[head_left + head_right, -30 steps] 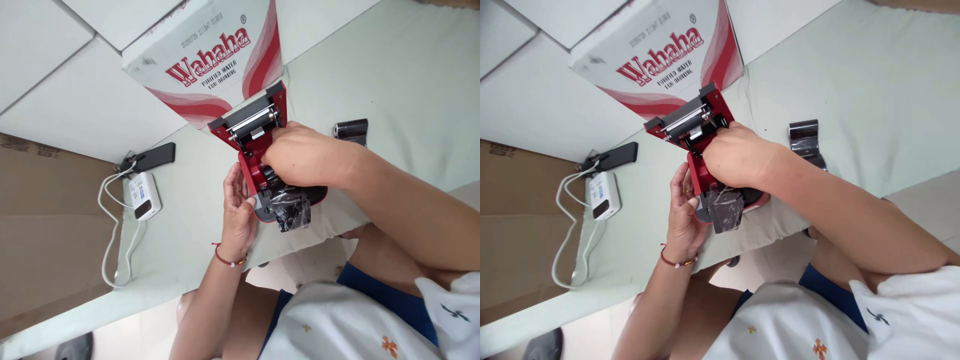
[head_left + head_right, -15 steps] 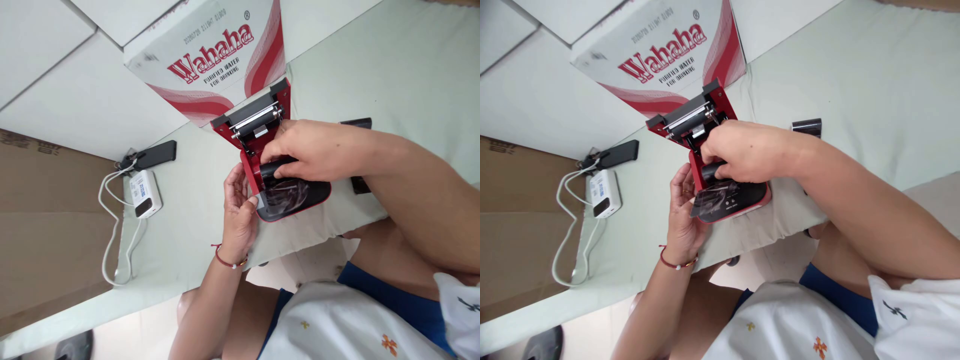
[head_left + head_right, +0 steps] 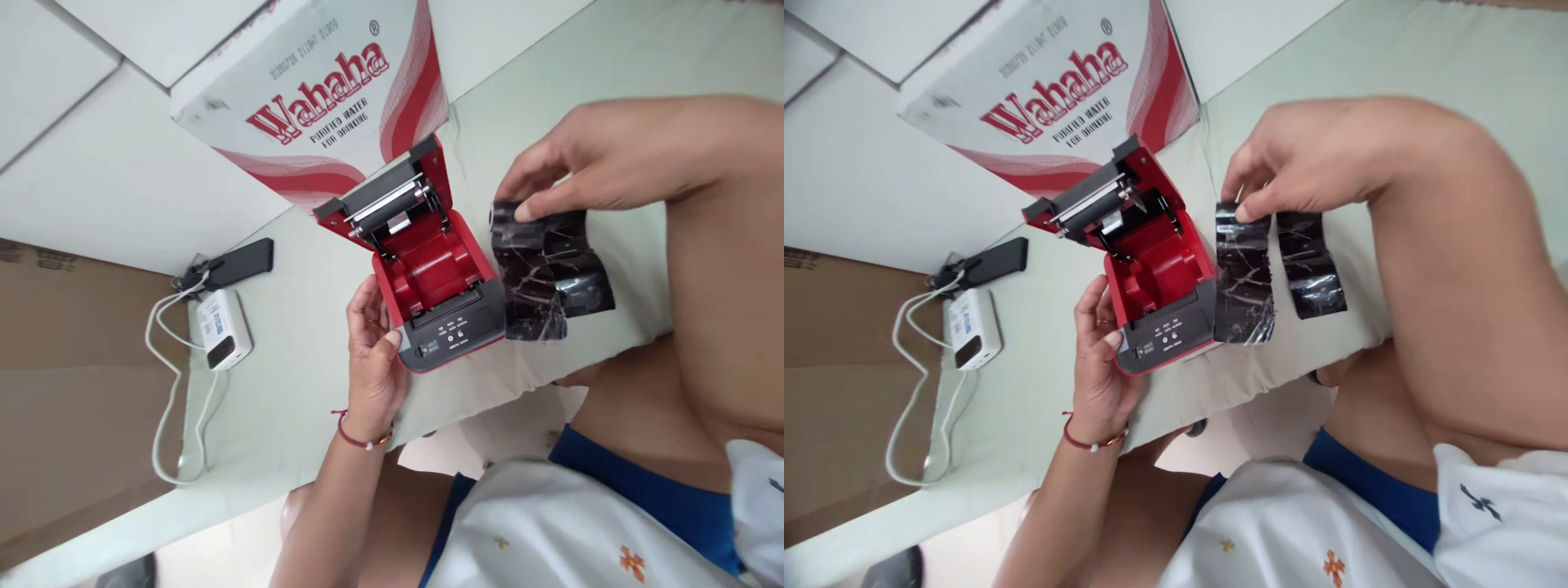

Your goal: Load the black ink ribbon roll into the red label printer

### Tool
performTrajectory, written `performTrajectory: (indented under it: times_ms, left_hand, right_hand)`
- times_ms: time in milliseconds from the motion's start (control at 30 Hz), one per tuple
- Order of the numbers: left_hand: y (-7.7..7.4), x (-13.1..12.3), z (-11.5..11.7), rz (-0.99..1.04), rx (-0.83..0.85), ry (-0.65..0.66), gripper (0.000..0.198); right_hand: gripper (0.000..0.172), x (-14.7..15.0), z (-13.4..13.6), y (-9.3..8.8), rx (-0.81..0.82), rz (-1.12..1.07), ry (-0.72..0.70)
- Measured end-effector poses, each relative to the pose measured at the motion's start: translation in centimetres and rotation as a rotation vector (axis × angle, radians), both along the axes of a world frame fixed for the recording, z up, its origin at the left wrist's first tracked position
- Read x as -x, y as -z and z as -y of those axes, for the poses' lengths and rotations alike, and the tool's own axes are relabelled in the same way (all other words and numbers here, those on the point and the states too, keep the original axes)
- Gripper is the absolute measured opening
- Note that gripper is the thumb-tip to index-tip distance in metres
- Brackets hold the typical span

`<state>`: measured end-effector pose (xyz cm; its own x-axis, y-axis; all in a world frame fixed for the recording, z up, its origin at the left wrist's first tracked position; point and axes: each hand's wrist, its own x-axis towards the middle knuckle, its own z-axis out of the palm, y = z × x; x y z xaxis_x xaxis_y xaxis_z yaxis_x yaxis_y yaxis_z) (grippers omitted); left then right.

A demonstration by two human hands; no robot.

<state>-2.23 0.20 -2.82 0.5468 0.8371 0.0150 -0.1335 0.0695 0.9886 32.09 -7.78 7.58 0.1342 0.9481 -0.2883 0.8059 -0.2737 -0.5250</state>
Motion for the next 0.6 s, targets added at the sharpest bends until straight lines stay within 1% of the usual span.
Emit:
performTrajectory:
  times_ms: [67,133,167,233,300,333,367,433,533,600]
  left_hand:
    - [-0.1,0.0,0.0,-0.012,-0.006,-0.007,0.066]
    - [-0.2,0.0,0.1,-0.021,-0.016,-0.012,0.066]
    - [-0.3,0.0,0.1,-0.023,-0.021,-0.011,0.066]
    - [-0.3,0.0,0.2,-0.028,-0.028,-0.006,0.065]
    - [-0.4,0.0,0.2,-0.024,-0.027,-0.002,0.064]
    - [-0.4,0.0,0.2,-0.018,-0.025,-0.002,0.064]
    - [-0.4,0.0,0.2,-0.013,-0.021,-0.002,0.064]
    - [-0.4,-0.1,0.3,-0.009,-0.015,0.0,0.063]
    - [-0.5,-0.2,0.3,-0.008,-0.009,-0.01,0.062]
    - [-0.5,-0.2,0.3,-0.002,-0.004,-0.026,0.063]
  right_hand:
    - [0.043,1.2,-0.8,1.0,0.074,0.031,-0.016]
    - [0.042,1.7,-1.1,1.8,0.076,0.054,-0.045]
    - [0.042,1.6,-1.1,2.0,0.069,0.088,-0.03]
    - [0.046,0.8,-0.8,2.2,0.076,0.213,0.059]
    - [0.056,0.1,-0.4,2.1,0.142,0.347,0.141]
    - [0.06,-0.1,-0.3,2.0,0.192,0.388,0.16]
    - [0.062,-0.2,-0.2,2.0,0.238,0.403,0.162]
    - [0.06,-0.1,-0.1,2.2,0.287,0.395,0.149]
    - [0.048,-0.4,-0.1,2.8,0.232,0.356,0.101]
    - [0.047,-0.8,0.2,2.6,0.213,0.29,0.028]
